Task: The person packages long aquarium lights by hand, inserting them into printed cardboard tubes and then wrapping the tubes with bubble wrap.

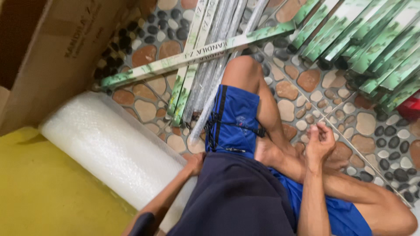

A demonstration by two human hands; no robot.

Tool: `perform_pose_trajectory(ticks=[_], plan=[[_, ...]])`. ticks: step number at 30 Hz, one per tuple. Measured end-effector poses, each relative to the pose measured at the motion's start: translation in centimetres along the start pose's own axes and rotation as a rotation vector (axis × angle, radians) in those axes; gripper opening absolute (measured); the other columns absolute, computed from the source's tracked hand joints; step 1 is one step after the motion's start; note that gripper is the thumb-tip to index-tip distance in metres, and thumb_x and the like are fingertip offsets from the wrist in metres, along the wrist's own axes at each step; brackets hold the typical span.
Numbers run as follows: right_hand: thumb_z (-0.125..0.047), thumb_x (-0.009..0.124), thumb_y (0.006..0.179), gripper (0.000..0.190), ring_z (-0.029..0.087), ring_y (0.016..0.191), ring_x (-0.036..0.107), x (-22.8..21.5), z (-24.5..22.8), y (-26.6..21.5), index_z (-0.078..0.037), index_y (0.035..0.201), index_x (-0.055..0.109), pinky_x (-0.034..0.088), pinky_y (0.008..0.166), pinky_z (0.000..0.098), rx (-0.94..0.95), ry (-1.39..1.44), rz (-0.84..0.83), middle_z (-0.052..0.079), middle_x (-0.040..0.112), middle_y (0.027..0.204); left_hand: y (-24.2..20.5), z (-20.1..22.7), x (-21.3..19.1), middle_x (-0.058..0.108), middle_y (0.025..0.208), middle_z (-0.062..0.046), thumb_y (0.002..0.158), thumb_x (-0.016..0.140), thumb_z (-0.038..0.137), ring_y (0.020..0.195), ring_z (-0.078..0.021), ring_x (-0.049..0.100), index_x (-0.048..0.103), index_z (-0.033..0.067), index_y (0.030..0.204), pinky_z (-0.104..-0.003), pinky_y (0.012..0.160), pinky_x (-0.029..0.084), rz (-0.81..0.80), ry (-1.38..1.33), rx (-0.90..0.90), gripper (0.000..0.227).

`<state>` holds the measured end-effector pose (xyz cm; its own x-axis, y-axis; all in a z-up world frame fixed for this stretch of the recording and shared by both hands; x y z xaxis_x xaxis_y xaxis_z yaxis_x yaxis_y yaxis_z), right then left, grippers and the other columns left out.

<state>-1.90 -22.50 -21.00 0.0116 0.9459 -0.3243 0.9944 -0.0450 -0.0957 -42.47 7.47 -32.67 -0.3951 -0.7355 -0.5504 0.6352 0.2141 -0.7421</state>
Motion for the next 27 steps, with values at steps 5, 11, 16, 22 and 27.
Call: perform_pose_trajectory(ticks=[5,11,16,22,27], plan=[[-0.005,0.073,0.107,0.016,0.018,0.081,0.074,-1.6,4.0,-1.4,-0.001,0.122,0.070,0.061,0.070,0.0274,0.022,0.010,0.006,0.016,0.074,0.100,-2.6,2.1,-8.3,0.069,0.125,-0.035,0.093,0.062,0.030,0.116,-0.0540,0.066,0.051,0.0023,0.148,-0.066,0.104,0.044,0.264,-0.130,0.089,0.062],[-0.004,0.071,0.105,0.016,0.016,0.077,0.073,-2.2,4.4,-2.0,-0.001,0.121,0.071,0.060,0.068,0.0262,0.052,0.054,0.078,0.017,0.074,0.097,-5.0,0.8,-8.9,0.048,0.153,-0.019,0.081,0.079,0.044,0.148,-0.0382,0.039,0.033,0.0229,0.163,-0.057,0.118,0.031,0.274,0.595,-0.052,0.097],[-0.006,0.070,0.104,0.017,0.015,0.076,0.073,-1.2,2.3,-2.8,-0.001,0.121,0.071,0.060,0.068,0.0241,0.062,0.050,0.057,0.017,0.075,0.096,-4.9,-3.4,-8.1,0.052,0.126,-0.012,0.100,0.060,0.024,0.113,-0.0343,0.059,0.045,0.0280,0.147,-0.047,0.087,0.051,0.438,0.578,-0.282,0.050],[-0.008,0.070,0.105,0.019,0.018,0.077,0.073,-1.1,2.3,-2.5,-0.001,0.123,0.070,0.061,0.069,0.0265,0.097,0.073,0.024,0.019,0.074,0.097,-0.7,-8.0,-9.7,0.058,0.130,-0.018,0.083,0.080,0.046,0.093,-0.0394,0.076,0.063,0.0147,0.119,-0.045,0.076,0.063,0.344,0.256,-0.332,0.050],[-0.006,0.070,0.106,0.018,0.018,0.078,0.074,-0.9,2.8,-2.4,-0.001,0.123,0.070,0.061,0.070,0.0260,0.088,0.075,0.019,0.019,0.074,0.097,0.3,-5.7,-22.3,0.068,0.083,-0.041,0.097,0.054,0.034,0.093,-0.0587,0.069,0.076,-0.0118,0.085,-0.065,0.083,0.048,0.934,-0.324,-0.380,0.052]])
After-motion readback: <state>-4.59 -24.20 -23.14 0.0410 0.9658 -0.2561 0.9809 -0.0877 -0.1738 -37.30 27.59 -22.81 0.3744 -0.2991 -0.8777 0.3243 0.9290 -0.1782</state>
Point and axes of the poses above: each hand's wrist, its own y-axis towards the middle knuckle, its own x-axis out of the palm, z = x × y, the point moved 1 cm from there along y, towards the middle knuckle
